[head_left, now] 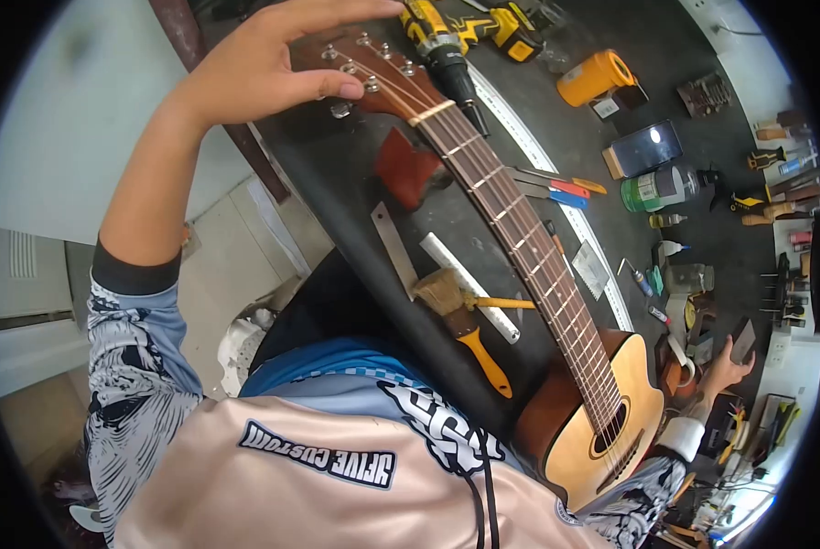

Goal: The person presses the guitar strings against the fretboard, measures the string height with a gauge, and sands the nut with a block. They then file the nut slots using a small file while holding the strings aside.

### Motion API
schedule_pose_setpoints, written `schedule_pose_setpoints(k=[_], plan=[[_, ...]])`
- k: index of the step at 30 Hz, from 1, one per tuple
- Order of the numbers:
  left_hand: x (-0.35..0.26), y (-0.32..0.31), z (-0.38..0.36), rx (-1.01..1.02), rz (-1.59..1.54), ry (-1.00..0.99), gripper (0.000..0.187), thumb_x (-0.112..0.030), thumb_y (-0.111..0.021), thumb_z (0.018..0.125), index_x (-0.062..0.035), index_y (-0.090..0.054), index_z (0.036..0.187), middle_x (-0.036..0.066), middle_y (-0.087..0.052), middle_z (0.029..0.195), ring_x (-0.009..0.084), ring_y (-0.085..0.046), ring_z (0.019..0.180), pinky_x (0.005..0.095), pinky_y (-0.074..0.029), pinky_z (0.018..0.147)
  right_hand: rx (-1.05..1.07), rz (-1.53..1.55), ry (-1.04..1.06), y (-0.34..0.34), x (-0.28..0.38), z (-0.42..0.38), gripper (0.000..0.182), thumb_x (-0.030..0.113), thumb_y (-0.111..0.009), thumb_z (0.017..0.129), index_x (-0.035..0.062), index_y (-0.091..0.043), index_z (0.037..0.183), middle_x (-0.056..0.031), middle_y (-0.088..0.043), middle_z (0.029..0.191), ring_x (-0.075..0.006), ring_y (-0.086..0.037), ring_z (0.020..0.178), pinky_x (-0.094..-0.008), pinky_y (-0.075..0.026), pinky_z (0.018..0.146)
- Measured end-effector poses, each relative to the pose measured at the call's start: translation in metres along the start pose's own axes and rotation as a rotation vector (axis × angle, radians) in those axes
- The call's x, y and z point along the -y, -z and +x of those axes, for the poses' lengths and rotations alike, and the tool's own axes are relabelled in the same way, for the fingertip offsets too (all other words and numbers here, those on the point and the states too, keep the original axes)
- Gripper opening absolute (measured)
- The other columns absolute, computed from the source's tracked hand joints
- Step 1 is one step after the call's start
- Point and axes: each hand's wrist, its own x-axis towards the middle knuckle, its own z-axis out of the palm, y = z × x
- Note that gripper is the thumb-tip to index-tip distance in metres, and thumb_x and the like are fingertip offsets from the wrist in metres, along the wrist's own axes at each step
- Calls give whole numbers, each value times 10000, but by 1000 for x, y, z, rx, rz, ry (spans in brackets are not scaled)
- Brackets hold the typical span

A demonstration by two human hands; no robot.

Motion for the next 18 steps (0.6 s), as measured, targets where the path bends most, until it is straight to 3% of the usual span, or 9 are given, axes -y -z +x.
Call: schedule_pose_setpoints(k=[2, 5, 6, 7, 10, 11, 14, 15, 18], plan=[[35, -10, -9, -44, -73, -62, 828, -338, -891, 773, -103, -536, 1483, 184, -534, 1479, 396, -394, 1453, 493, -281, 1206, 35, 67, 269, 42, 103, -15, 724, 328, -810, 872, -25, -512, 1428, -247, -529, 1425, -371, -560, 1270, -443, -397, 1122], [47, -10, -4, 21, 36, -202, 919, -374, -904, 744, -118, -483, 1520, 186, -443, 1546, 409, -359, 1462, 503, -265, 1210, 6, 24, 317, 94, 270, -79, 646, 274, -758, 926, -13, -510, 1449, -226, -522, 1447, -344, -528, 1311, -440, -363, 1143], [45, -7, 0, 77, 61, -185, 971, -391, -911, 728, -127, -448, 1540, 184, -413, 1564, 412, -344, 1468, 507, -252, 1217, -15, 57, 431, 105, 294, -94, 649, 255, -747, 936, 8, -488, 1477, -210, -519, 1453, -286, -499, 1342, -415, -376, 1128], [42, 1, 4, 131, 92, -173, 1023, -407, -918, 712, -136, -414, 1559, 182, -382, 1582, 415, -330, 1474, 511, -239, 1223, 62, 188, 387, 116, 324, -115, 673, 231, -739, 941, 3, -443, 1501, -212, -487, 1478, -284, -470, 1366, -418, -366, 1137], [62, 6, 8, 221, 194, -218, 1140, -436, -936, 673, -145, -334, 1596, 182, -330, 1608, 408, -319, 1480, 506, -249, 1227, 137, 330, 531, 142, 386, -171, 772, 158, -700, 955, -19, -265, 1568, -232, -376, 1543, -327, -411, 1405, -446, -330, 1164], [71, 7, 9, 234, 234, -246, 1172, -441, -941, 661, -145, -311, 1604, 182, -319, 1611, 403, -321, 1480, 502, -260, 1226, 220, 364, 480, 151, 404, -190, 805, 91, -661, 948, -2, -181, 1587, -274, -304, 1572, -362, -361, 1429, -466, -265, 1193], [113, -1, -4, 120, -170, -135, 1187, -431, -941, 664, -138, -286, 1610, 188, -276, 1629, 363, -298, 1499, 486, -281, 1226, 285, 311, 519, 162, 423, -232, 844, 154, -689, 940, 0, -171, 1589, -261, -284, 1585, -372, -340, 1446, -475, -254, 1194], [101, 0, -12, 2, -160, -169, 1111, -407, -925, 708, -88, -326, 1588, 210, -410, 1559, 335, -410, 1447, 431, -376, 1168, 315, 323, 455, 164, 426, -249, 869, 191, -706, 936, -3, -167, 1590, -254, -289, 1581, -367, -325, 1456, -473, -247, 1196], [118, -41, -15, -79, -312, -134, 819, 1, -780, 754, -92, -481, 1510, 87, -572, 1476, 255, -444, 1439, 393, -375, 1182, 308, 330, 309, 170, 452, -290, 863, 238, -699, 947, -1, -177, 1592, -245, -312, 1569, -351, -323, 1460, -467, -234, 1201]])
